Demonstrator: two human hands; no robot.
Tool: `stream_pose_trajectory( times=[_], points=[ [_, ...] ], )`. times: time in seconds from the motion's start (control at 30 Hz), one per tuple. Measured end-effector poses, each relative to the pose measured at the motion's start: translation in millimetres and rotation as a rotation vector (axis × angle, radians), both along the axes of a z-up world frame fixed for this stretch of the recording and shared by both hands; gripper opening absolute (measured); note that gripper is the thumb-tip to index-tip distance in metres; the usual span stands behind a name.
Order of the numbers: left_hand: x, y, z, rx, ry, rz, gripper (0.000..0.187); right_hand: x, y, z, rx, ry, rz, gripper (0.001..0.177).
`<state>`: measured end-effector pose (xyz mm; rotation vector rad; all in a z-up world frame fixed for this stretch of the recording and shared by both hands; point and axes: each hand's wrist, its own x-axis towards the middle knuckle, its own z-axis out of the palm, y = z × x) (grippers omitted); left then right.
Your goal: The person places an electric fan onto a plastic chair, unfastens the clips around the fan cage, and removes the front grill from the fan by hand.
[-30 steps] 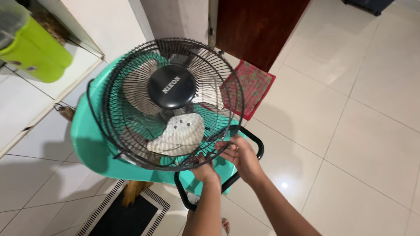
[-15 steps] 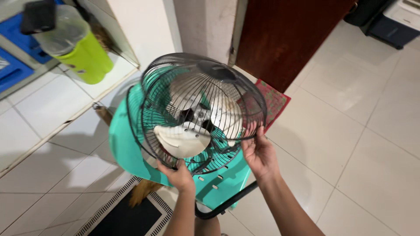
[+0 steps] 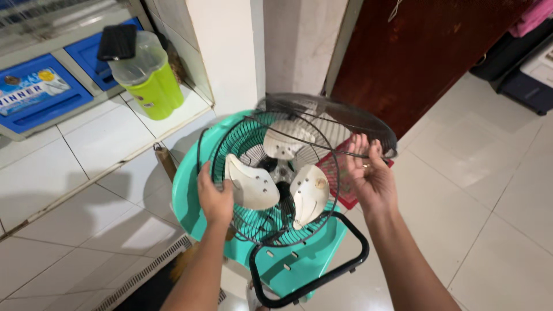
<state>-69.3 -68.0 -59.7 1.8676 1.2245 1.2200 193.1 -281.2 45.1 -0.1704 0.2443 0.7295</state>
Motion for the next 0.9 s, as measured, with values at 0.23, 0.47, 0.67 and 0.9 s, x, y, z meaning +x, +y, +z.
stream_pose_trajectory(
  times=[0.23, 0.47, 0.67, 0.9],
  points=[
    [37, 62, 31, 0.033, 0.288, -0.105, 0.055, 33, -9, 16, -0.126, 0.027, -0.153, 0.018],
    [82, 108, 30, 0.028, 0.570, -0.218, 0.062, 50, -21, 18, -0.140, 0.030, -0.254, 0.013],
    [110, 129, 19, -0.085, 0.775, -0.223, 0.046, 45, -24, 17, -0.159, 0.078, -0.346, 0.009],
    [116, 139, 26, 0.009, 0.804, -0.259, 0.034, 44, -39, 3, -0.186, 0.171, -0.403, 0.013]
  ],
)
